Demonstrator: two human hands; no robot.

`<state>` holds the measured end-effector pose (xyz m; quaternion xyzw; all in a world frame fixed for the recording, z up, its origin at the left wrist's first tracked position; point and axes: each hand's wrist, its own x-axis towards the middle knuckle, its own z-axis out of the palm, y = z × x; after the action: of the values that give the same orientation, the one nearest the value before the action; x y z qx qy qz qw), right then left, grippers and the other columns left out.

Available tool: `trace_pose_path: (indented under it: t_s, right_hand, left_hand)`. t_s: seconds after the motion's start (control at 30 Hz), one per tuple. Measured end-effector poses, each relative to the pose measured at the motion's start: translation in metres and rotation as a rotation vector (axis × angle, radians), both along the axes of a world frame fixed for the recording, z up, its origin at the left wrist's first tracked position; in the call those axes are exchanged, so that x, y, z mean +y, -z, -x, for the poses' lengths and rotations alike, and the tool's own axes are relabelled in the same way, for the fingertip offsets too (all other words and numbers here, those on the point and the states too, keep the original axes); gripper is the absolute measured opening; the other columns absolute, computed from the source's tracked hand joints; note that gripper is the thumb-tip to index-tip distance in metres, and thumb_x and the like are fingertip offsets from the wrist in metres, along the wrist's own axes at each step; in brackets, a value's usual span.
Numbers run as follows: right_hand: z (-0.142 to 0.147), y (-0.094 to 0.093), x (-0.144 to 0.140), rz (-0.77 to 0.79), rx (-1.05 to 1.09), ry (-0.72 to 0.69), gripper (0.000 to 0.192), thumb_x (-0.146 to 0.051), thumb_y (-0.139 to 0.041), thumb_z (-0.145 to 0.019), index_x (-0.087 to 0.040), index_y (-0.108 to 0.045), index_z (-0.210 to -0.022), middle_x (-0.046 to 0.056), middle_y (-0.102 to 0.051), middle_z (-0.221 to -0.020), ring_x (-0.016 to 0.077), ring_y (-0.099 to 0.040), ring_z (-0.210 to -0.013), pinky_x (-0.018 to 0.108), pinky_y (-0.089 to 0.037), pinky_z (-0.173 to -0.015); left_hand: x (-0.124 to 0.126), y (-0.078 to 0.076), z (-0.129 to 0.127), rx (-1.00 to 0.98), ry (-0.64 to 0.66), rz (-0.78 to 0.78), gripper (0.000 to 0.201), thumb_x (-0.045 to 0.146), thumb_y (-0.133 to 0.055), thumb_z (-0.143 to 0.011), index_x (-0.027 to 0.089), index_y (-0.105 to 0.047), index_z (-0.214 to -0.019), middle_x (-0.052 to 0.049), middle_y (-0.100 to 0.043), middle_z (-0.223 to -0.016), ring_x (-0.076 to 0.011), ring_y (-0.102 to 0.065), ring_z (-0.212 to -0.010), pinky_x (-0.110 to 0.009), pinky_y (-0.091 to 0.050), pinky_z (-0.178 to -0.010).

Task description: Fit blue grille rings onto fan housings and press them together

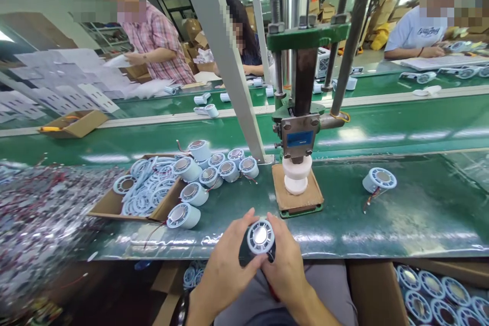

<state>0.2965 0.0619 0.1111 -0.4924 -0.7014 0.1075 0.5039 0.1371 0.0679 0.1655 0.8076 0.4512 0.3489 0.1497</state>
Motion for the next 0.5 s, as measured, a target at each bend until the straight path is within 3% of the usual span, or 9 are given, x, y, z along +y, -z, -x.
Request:
trace_pose_path:
  t_s: [0.23,0.33,0.5]
  right_hand:
    - [0.004,0.004,-0.002,-0.016,0.039,0.049,0.061,-0.019,-0.062,-0.089,-0.020,-0.043,-0.147,0.014,-0.073,-0.118,0.0272,-0.077,-0.101,0.037,-0.066,-0.080]
    - [0.004,0.004,-0.002,-0.009,0.014,0.049,0.062,-0.024,-0.063,-0.092,-0.019,-0.040,-0.150,0.016,-0.073,-0.120,0.0283,-0.077,-0.104,0.039,-0.066,-0.084]
    - [0.002,-0.001,-0.001,0.051,0.042,0.022,0.067,-0.031,-0.064,-0.096,-0.019,-0.034,-0.155,0.016,-0.076,-0.118,0.0280,-0.078,-0.102,0.040,-0.066,-0.086]
  left_hand:
    - [-0.003,0.007,-0.012,-0.048,-0.122,0.069,0.072,0.012,-0.066,-0.081,0.020,-0.042,-0.148,-0.016,-0.069,-0.130,-0.0316,-0.068,-0.117,-0.048,-0.058,-0.099]
    - [-0.009,0.017,-0.018,-0.145,-0.200,0.111,0.066,0.013,-0.065,-0.082,0.022,-0.044,-0.144,-0.015,-0.069,-0.129,-0.0320,-0.069,-0.116,-0.050,-0.058,-0.098]
    - [-0.018,0.034,-0.033,-0.391,-0.354,0.203,0.076,0.015,-0.067,-0.081,0.023,-0.034,-0.149,-0.015,-0.069,-0.126,-0.0305,-0.070,-0.114,-0.051,-0.058,-0.098]
